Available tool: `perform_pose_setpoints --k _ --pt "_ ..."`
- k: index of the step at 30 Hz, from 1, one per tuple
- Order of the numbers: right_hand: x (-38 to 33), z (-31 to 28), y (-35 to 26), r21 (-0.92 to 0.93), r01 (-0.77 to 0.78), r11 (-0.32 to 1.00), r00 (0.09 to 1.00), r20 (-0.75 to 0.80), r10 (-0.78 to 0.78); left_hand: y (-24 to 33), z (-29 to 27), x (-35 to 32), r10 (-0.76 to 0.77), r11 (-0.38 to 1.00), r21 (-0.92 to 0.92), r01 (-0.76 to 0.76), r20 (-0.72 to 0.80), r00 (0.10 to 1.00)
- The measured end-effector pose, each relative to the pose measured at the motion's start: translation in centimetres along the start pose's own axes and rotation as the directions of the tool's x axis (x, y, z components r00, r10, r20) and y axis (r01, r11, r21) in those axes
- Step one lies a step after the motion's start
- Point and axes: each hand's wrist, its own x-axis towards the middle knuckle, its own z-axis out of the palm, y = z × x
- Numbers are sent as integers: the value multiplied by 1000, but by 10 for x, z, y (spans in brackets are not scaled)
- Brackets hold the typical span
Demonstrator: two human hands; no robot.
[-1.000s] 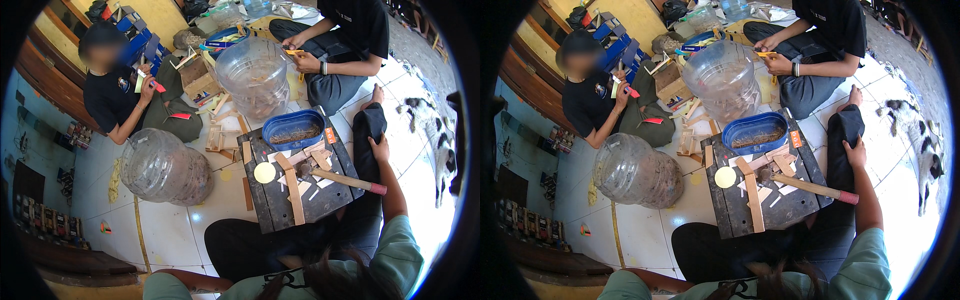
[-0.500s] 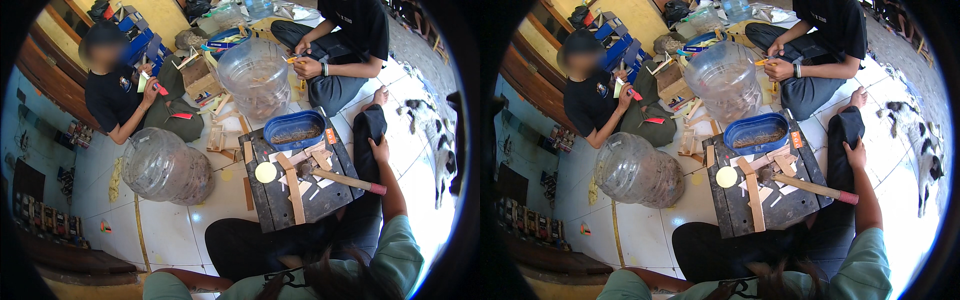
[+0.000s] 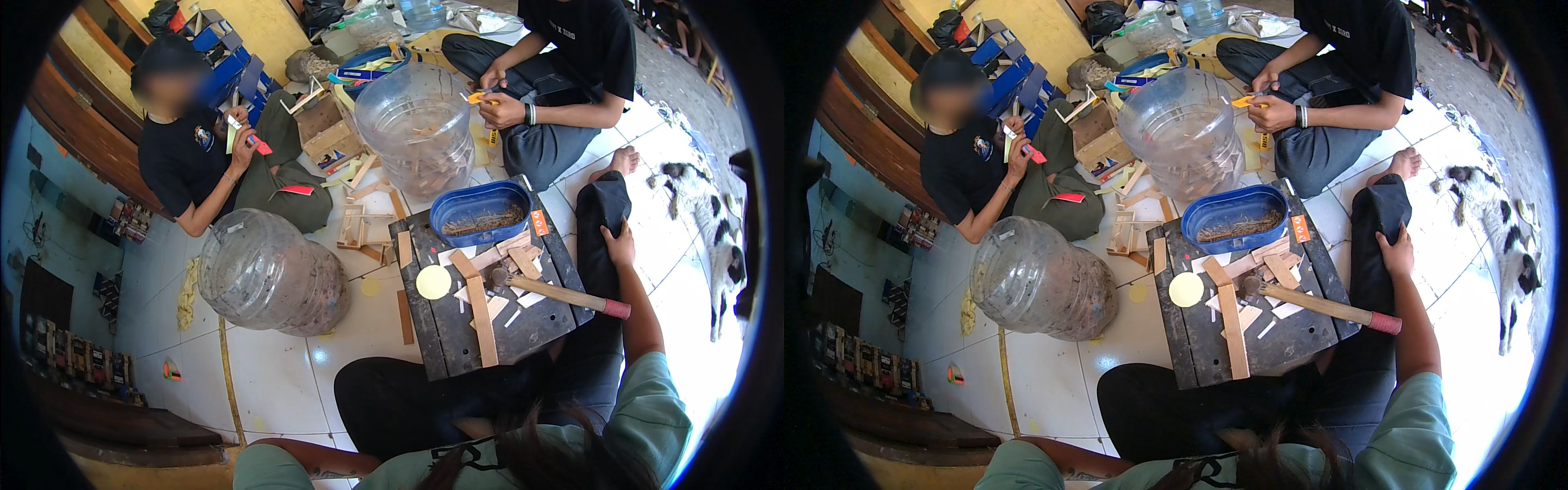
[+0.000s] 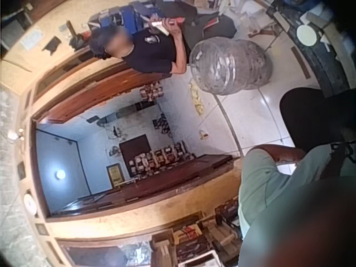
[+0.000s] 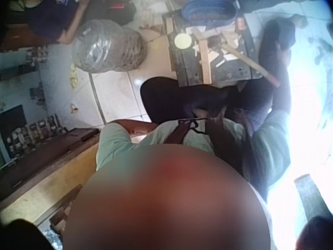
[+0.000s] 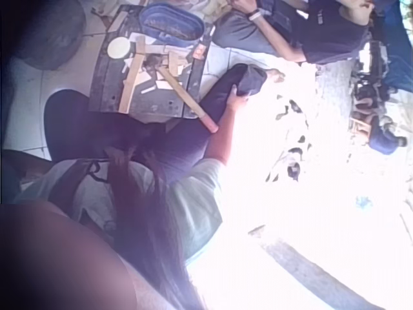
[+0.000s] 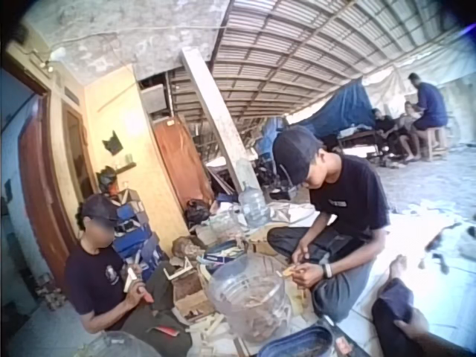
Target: The person assembles small wooden frames by hand, using a hammer to tap nails into place. They handle multiple small wooden pieces, align them, and secure them together. The person also briefly handles a blue plastic container filled with colorful paper scraps.
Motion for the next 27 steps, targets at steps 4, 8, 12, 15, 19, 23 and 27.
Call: perform_pose_setpoints --k 4,8,12,15,19,23,27 --pt "0 0 -1 -13 -5 1000 1000 -12 4 0 3 6 3 1000 -21 -3 19 1000" --pt "-1 -1 -1 1 -1 1000 1000 3 1 1 6 11 8 1000 -29 -7 24 1000" --pt "-1 -1 -2 6 -1 1000 1000 3 1 2 7 13 10 999 -34 -9 33 999" --pt "-2 -1 -2 11 -3 1000 1000 3 3 3 7 14 13 999 -40 -11 38 999" --pt "-2 -1 -1 22 7 1000 1000 1 -7 3 7 15 14 999 -50 -12 44 999" --pt "-1 1 -1 23 12 1000 1000 15 -13 3 7 14 21 998 -59 -18 48 999" --pt "0 1 -2 16 9 1000 1000 16 -10 3 6 14 30 997 -68 -26 52 998"
